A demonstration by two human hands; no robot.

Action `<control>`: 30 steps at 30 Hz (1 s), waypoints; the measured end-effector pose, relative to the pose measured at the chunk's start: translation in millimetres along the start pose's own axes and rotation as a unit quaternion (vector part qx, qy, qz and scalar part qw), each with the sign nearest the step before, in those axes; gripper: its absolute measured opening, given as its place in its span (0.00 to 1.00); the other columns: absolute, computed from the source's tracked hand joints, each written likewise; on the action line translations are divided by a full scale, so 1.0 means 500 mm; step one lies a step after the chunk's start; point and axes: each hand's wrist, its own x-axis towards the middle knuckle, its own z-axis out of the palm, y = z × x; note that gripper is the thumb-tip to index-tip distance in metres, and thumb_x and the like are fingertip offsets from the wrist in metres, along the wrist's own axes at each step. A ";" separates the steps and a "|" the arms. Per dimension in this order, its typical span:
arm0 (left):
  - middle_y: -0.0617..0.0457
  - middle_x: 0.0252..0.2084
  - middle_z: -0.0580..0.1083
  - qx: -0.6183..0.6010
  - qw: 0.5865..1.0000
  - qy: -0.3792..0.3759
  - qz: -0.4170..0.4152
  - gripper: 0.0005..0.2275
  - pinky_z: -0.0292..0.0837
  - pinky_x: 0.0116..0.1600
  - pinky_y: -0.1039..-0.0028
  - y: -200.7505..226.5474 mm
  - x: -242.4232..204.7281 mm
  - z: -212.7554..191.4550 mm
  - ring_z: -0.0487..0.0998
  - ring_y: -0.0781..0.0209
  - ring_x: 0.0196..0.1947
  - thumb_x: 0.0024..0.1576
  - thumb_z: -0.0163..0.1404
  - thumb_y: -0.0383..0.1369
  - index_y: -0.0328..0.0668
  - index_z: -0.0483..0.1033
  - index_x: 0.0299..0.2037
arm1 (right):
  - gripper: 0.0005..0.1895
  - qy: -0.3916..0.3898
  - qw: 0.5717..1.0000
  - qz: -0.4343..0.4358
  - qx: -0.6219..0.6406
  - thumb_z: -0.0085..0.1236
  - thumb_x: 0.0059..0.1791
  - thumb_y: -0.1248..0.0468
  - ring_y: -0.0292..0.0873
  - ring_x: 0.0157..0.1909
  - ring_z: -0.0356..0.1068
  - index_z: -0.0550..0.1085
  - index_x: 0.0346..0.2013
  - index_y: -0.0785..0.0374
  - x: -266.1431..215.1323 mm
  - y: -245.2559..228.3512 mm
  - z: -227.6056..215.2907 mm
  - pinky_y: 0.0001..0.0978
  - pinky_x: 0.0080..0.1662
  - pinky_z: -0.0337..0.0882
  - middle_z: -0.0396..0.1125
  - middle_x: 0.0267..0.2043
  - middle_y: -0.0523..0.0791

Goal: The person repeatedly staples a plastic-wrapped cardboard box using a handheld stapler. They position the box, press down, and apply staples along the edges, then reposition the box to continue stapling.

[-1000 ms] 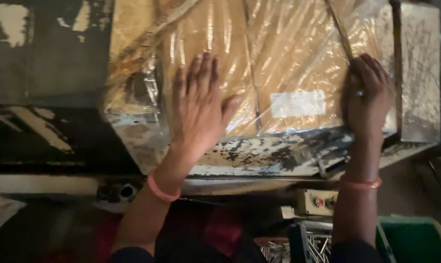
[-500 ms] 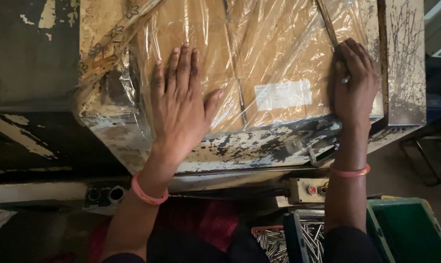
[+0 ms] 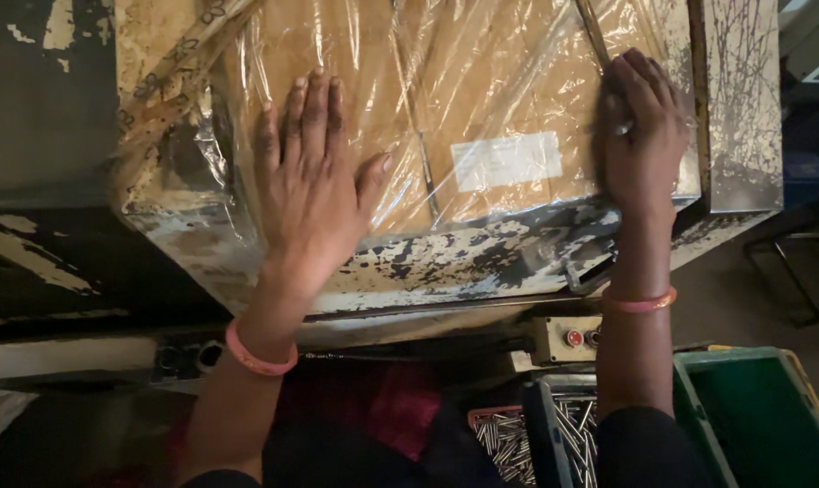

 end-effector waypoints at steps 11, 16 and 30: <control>0.34 0.80 0.46 -0.044 0.999 -0.025 -0.008 0.35 0.32 0.79 0.47 0.023 -0.005 -0.021 0.44 0.37 0.80 0.71 0.35 0.54 0.29 0.48 0.77 | 0.15 -0.004 0.998 -0.026 0.049 0.54 0.61 0.70 0.60 0.72 0.64 0.74 0.64 0.66 -0.004 -0.004 -0.016 0.48 0.71 0.64 0.68 0.69 0.53; 0.34 0.80 0.46 -0.033 0.997 -0.068 -0.005 0.39 0.31 0.78 0.43 0.083 -0.041 -0.008 0.43 0.38 0.80 0.70 0.34 0.58 0.29 0.46 0.77 | 0.16 -0.028 0.991 0.001 0.128 0.53 0.61 0.71 0.56 0.70 0.67 0.73 0.65 0.65 -0.049 0.004 -0.047 0.43 0.69 0.67 0.68 0.66 0.52; 0.37 0.60 0.71 -0.540 0.815 -0.194 0.079 0.20 0.68 0.66 0.55 0.564 -0.154 0.306 0.72 0.44 0.60 0.64 0.48 0.34 0.30 0.66 0.63 | 0.13 -0.091 0.856 0.433 0.269 0.54 0.55 0.64 0.25 0.33 0.58 0.69 0.53 0.61 -0.399 0.076 -0.200 0.19 0.32 0.58 0.65 0.37 0.34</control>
